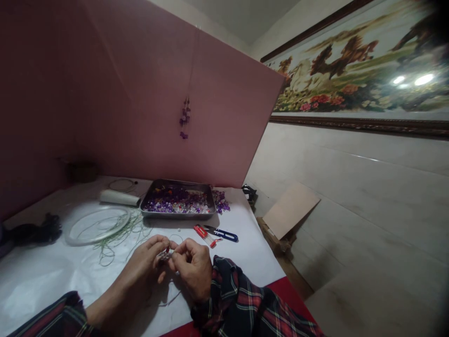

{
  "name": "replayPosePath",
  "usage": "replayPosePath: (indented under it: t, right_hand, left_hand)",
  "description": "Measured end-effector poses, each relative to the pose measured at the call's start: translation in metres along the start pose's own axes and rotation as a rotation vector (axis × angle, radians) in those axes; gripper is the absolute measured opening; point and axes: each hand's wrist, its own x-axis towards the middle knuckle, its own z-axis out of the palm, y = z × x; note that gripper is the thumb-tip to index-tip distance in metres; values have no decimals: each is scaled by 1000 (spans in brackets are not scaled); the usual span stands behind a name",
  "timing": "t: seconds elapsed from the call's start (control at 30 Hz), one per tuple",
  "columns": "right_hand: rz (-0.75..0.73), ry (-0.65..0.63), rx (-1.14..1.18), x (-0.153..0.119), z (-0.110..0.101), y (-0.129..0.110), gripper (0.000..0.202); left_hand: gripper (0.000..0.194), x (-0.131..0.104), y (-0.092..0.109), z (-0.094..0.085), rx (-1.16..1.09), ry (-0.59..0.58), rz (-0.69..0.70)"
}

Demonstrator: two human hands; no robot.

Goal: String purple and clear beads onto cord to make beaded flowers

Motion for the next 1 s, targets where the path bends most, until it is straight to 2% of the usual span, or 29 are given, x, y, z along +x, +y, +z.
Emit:
replayPosePath:
  t: [0.13,0.27,0.53,0.73,0.83,1.0]
  right_hand:
    - [2,5,-3,0,0,0,13]
    - [-10,77,-5,3,-1,2,12]
    - [-74,161,-67,13,-2,16,11]
    - [-140,158,-92,15,-2,19,10]
    - [-186,137,-103,15,-3,20,11]
    - [-283,108,-134,15,-6,20,11]
  left_hand:
    - [16,-2,2,-2,55,-51,-6]
    - [16,-2,5,-6,70,-102,0]
    - [8,3,9,-6,55,-75,-56]
    - [15,4,7,-5,102,-103,-56]
    - [22,5,4,-6,164,-63,-57]
    - [32,2,4,-4,289,-53,-145]
